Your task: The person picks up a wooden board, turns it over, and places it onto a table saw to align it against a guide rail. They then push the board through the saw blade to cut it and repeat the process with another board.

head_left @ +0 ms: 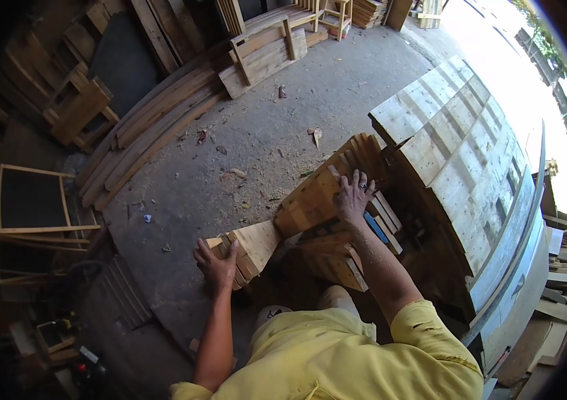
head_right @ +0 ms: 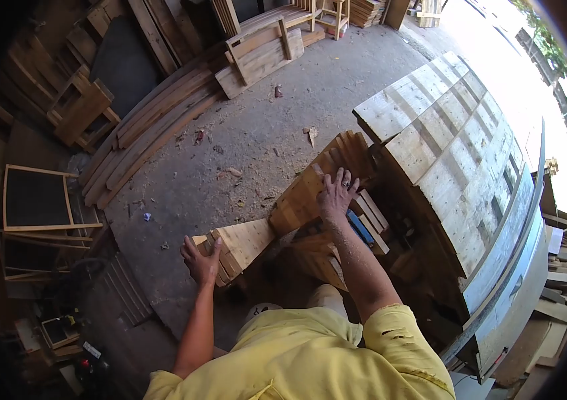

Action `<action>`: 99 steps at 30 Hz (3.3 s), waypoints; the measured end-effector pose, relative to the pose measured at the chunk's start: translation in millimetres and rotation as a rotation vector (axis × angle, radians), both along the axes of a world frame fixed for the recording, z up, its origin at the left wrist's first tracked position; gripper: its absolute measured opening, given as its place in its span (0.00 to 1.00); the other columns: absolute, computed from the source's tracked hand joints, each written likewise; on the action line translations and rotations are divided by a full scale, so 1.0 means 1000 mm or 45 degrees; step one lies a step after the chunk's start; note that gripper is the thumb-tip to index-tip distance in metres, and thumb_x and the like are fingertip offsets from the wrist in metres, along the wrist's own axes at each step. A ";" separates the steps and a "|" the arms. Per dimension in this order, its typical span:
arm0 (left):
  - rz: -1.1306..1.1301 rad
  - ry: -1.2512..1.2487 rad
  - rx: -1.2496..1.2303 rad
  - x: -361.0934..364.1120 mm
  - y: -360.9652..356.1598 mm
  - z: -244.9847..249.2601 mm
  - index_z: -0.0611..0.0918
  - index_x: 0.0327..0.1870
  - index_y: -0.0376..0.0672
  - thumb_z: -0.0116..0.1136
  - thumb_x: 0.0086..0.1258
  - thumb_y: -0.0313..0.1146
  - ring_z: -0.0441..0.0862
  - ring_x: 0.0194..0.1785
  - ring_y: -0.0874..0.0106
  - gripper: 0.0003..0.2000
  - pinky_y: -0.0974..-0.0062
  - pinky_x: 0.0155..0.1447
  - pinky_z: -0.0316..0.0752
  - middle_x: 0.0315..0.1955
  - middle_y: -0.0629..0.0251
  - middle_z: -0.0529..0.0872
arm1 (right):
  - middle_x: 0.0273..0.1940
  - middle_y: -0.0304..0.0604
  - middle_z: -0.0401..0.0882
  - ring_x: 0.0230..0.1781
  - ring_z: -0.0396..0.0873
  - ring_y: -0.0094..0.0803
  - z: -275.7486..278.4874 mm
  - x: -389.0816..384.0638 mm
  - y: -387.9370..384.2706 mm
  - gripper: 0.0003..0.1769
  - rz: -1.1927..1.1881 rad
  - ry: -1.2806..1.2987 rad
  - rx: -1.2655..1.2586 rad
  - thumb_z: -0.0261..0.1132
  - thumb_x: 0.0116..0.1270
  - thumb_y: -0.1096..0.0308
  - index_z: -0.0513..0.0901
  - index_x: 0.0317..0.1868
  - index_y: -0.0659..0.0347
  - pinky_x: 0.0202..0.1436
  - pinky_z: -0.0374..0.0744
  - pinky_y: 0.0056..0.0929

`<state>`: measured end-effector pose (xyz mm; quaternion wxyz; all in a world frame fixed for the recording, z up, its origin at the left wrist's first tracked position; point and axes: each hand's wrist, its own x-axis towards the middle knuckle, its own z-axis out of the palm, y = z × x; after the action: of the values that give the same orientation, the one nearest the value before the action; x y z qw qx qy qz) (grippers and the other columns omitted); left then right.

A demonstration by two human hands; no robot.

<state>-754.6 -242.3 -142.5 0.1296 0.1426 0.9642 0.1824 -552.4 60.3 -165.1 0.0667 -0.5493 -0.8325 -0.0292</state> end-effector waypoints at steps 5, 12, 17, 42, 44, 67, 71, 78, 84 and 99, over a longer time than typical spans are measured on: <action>0.016 0.050 -0.011 -0.002 -0.002 -0.012 0.54 0.76 0.45 0.61 0.54 0.73 0.63 0.70 0.44 0.55 0.46 0.63 0.71 0.70 0.47 0.58 | 0.70 0.53 0.63 0.76 0.52 0.49 -0.010 0.002 0.001 0.27 -0.005 0.103 -0.044 0.64 0.53 0.67 0.79 0.57 0.53 0.76 0.44 0.63; 0.018 -0.008 0.013 0.003 0.007 -0.002 0.55 0.76 0.44 0.62 0.53 0.72 0.61 0.71 0.43 0.55 0.43 0.64 0.69 0.71 0.45 0.56 | 0.68 0.54 0.65 0.75 0.56 0.49 -0.016 0.001 -0.007 0.25 0.078 0.113 0.045 0.66 0.52 0.64 0.79 0.54 0.53 0.76 0.46 0.61; -0.040 0.050 0.131 0.010 0.014 -0.014 0.56 0.75 0.40 0.64 0.51 0.72 0.52 0.75 0.38 0.57 0.42 0.71 0.59 0.73 0.37 0.52 | 0.59 0.53 0.72 0.67 0.65 0.52 -0.012 -0.029 -0.020 0.26 -0.050 0.273 -1.128 0.72 0.47 0.57 0.77 0.47 0.53 0.72 0.56 0.59; -0.117 0.071 0.093 0.029 0.035 -0.019 0.54 0.76 0.41 0.61 0.55 0.72 0.48 0.77 0.43 0.56 0.43 0.71 0.60 0.74 0.40 0.49 | 0.68 0.54 0.61 0.69 0.59 0.58 0.001 -0.007 -0.006 0.44 0.217 0.076 -0.079 0.73 0.46 0.54 0.69 0.68 0.44 0.70 0.56 0.57; -0.117 0.072 0.093 0.029 0.037 -0.021 0.54 0.76 0.41 0.61 0.55 0.72 0.48 0.77 0.43 0.56 0.44 0.72 0.59 0.74 0.40 0.49 | 0.66 0.52 0.63 0.67 0.61 0.56 0.003 -0.011 -0.017 0.44 0.258 0.100 -0.035 0.73 0.46 0.53 0.70 0.67 0.44 0.68 0.57 0.56; -0.089 0.249 0.008 0.006 0.005 -0.033 0.58 0.74 0.41 0.61 0.56 0.71 0.53 0.76 0.44 0.53 0.44 0.68 0.66 0.73 0.41 0.53 | 0.56 0.51 0.73 0.55 0.75 0.50 0.021 -0.072 -0.128 0.21 0.947 0.699 -0.896 0.63 0.66 0.59 0.79 0.58 0.54 0.57 0.75 0.46; -0.055 0.186 0.016 0.001 -0.001 -0.029 0.57 0.75 0.43 0.61 0.55 0.72 0.51 0.76 0.45 0.54 0.42 0.67 0.66 0.74 0.42 0.52 | 0.63 0.52 0.70 0.59 0.74 0.48 0.054 -0.060 -0.085 0.24 0.606 0.577 -0.661 0.67 0.64 0.57 0.78 0.59 0.55 0.59 0.75 0.44; -0.047 0.140 -0.005 -0.004 -0.008 -0.030 0.55 0.76 0.44 0.60 0.54 0.73 0.50 0.77 0.45 0.55 0.40 0.66 0.65 0.75 0.43 0.50 | 0.70 0.52 0.63 0.72 0.61 0.47 0.017 -0.001 0.074 0.44 -0.102 0.173 -0.092 0.68 0.56 0.55 0.64 0.70 0.63 0.69 0.63 0.50; -0.050 0.121 -0.011 -0.004 -0.006 -0.027 0.54 0.76 0.43 0.60 0.55 0.73 0.50 0.77 0.45 0.55 0.41 0.66 0.66 0.74 0.42 0.50 | 0.75 0.50 0.59 0.75 0.57 0.47 -0.012 0.011 0.095 0.39 -0.256 0.022 -0.107 0.60 0.60 0.59 0.64 0.72 0.63 0.74 0.59 0.49; -0.077 0.167 -0.027 -0.005 -0.005 -0.033 0.56 0.76 0.43 0.60 0.55 0.73 0.55 0.75 0.44 0.54 0.46 0.68 0.65 0.73 0.42 0.54 | 0.52 0.53 0.73 0.52 0.75 0.48 0.020 -0.072 -0.023 0.30 0.056 0.398 -0.474 0.67 0.54 0.60 0.72 0.58 0.56 0.52 0.73 0.46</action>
<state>-759.5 -247.3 -175.2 0.0731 0.1818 0.9677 0.1584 -624.2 37.3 -145.1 0.0929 -0.5318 -0.8148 0.2114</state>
